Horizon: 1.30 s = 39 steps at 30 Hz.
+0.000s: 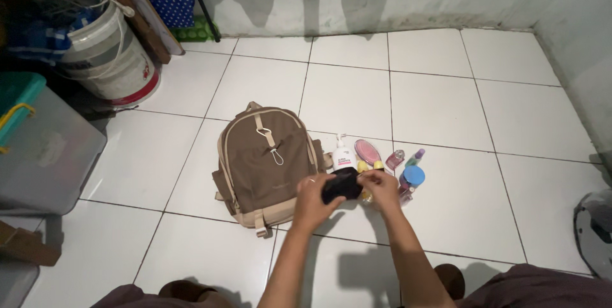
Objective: The person sits on the floor and unpacks a backpack, taking out a phone, charger cable, camera mount, toiletry bottles, a hair brush, an eye mask and a small pouch and arranging them on the floor. They open and close the backpack compartments and place items one at a time beside the bag.
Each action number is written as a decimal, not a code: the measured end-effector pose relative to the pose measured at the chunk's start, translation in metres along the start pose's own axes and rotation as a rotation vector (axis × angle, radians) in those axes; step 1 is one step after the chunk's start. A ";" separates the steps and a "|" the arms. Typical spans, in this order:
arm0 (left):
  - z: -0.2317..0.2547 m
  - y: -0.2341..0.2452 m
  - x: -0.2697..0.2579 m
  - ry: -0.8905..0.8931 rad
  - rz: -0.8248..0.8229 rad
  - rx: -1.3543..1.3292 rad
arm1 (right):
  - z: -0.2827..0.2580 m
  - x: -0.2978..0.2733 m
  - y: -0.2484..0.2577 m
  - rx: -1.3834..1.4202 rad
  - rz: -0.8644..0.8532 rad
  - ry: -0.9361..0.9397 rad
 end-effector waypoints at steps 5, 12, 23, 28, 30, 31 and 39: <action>-0.012 -0.023 -0.008 0.109 0.030 0.088 | 0.006 -0.003 -0.022 0.011 -0.054 -0.062; 0.008 -0.022 -0.009 -0.061 0.050 0.040 | -0.006 -0.004 0.013 0.111 0.141 -0.040; -0.048 -0.035 -0.012 0.321 -0.066 -0.178 | -0.044 -0.024 -0.013 -0.419 -0.538 0.149; -0.116 -0.075 -0.070 0.484 -0.430 -0.502 | 0.004 -0.039 -0.012 -0.139 -0.818 -0.236; -0.142 -0.095 -0.092 0.596 -0.458 -0.629 | 0.014 -0.044 -0.012 -0.191 -0.863 -0.329; -0.153 -0.104 -0.101 0.654 -0.473 -0.693 | 0.018 -0.046 -0.013 -0.217 -0.885 -0.379; -0.200 -0.076 -0.113 0.693 -0.430 0.012 | 0.028 -0.031 0.051 -0.230 -0.643 -0.459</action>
Point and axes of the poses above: each hand's wrist, its own x-axis towards the middle knuckle, its own y-axis out of the back of the hand, z = x × y, the point moved 8 cm from there along x, towards the middle knuckle, and after that the axes turned 12 degrees about -x, right-handed, at the moved point
